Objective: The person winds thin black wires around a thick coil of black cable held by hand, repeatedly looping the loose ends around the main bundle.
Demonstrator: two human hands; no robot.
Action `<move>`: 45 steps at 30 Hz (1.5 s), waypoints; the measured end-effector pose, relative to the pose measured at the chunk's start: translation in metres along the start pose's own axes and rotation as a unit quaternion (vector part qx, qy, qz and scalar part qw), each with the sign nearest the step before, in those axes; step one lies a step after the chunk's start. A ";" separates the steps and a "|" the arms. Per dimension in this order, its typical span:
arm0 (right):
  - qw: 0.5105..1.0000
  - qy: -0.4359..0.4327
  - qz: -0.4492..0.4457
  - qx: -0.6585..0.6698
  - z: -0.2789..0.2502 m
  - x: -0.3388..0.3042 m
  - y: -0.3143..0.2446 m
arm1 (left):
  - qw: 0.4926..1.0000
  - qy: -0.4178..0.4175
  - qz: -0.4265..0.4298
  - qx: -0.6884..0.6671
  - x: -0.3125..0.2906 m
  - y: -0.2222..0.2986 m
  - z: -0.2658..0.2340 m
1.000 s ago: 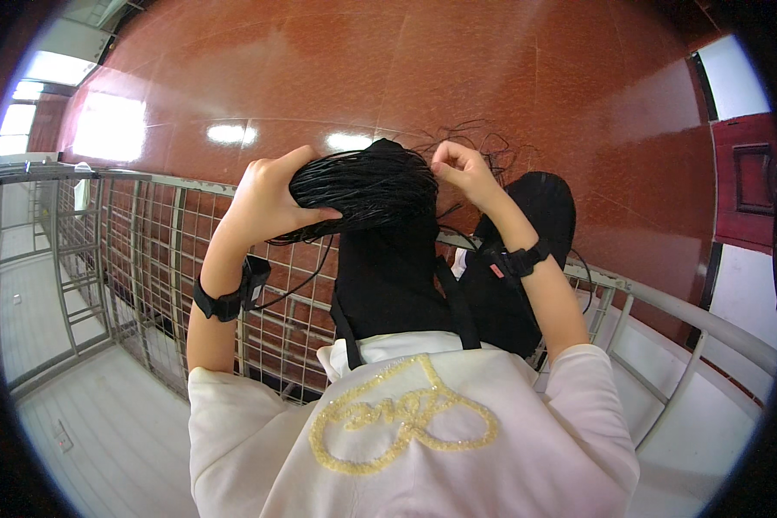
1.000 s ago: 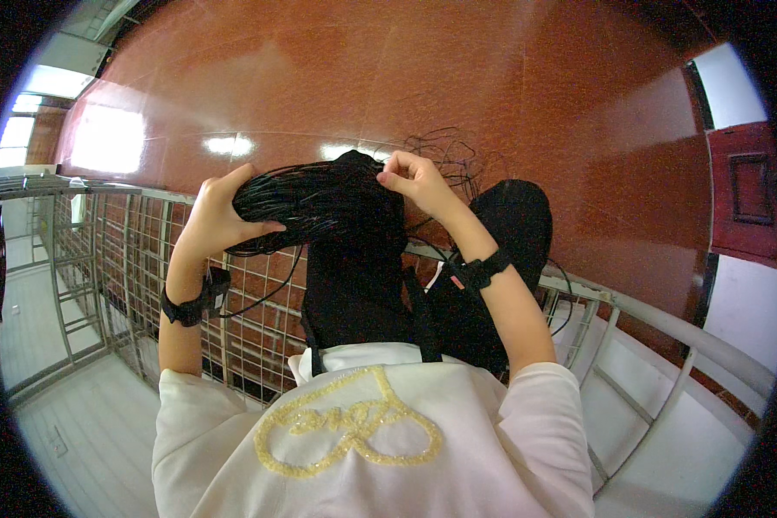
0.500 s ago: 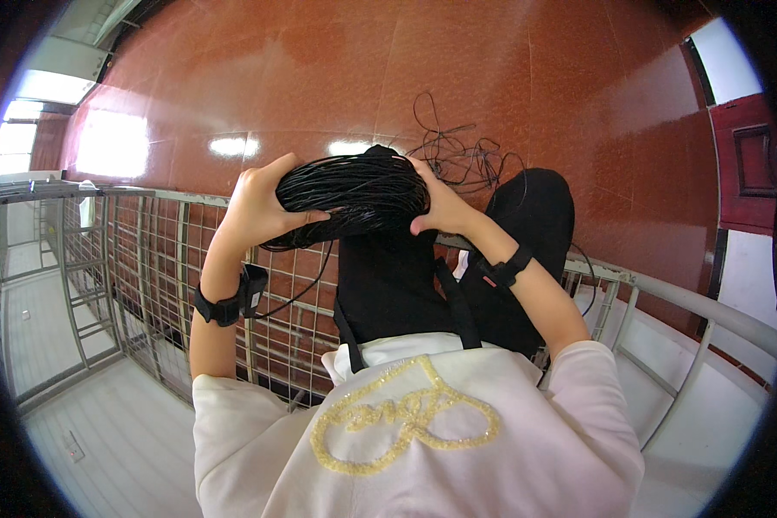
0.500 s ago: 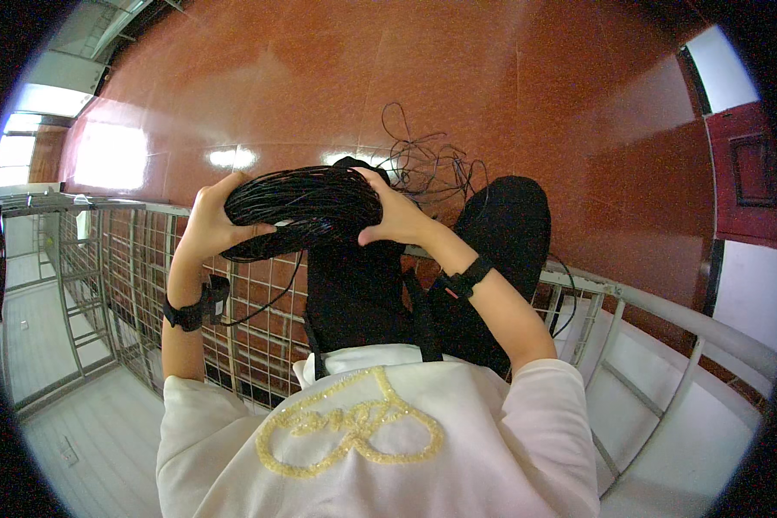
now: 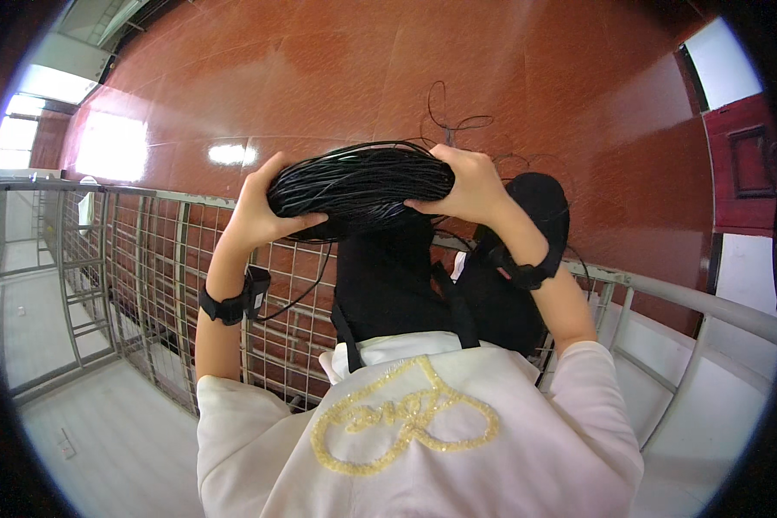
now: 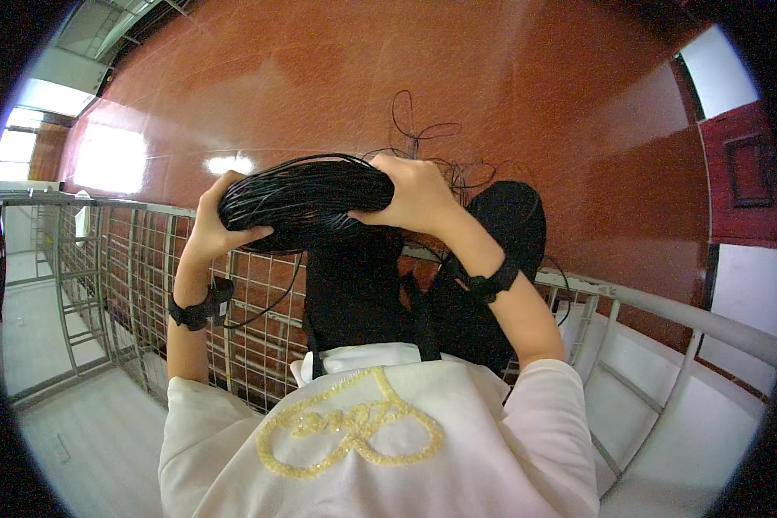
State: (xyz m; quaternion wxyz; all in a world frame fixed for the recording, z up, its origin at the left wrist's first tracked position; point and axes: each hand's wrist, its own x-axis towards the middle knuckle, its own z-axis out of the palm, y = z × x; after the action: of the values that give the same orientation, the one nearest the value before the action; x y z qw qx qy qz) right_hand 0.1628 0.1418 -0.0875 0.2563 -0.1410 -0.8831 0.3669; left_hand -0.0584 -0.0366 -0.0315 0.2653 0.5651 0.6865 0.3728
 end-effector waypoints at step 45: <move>0.996 -0.043 0.081 0.013 0.028 -0.022 0.020 | 0.972 0.032 0.016 0.230 0.008 0.023 0.023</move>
State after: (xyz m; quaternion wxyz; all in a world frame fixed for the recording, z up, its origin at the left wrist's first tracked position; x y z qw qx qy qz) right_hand 0.1664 0.1298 -0.1262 0.1892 -0.1932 -0.8740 0.4038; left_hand -0.0291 -0.0220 -0.0258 0.1003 0.6096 0.7531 0.2263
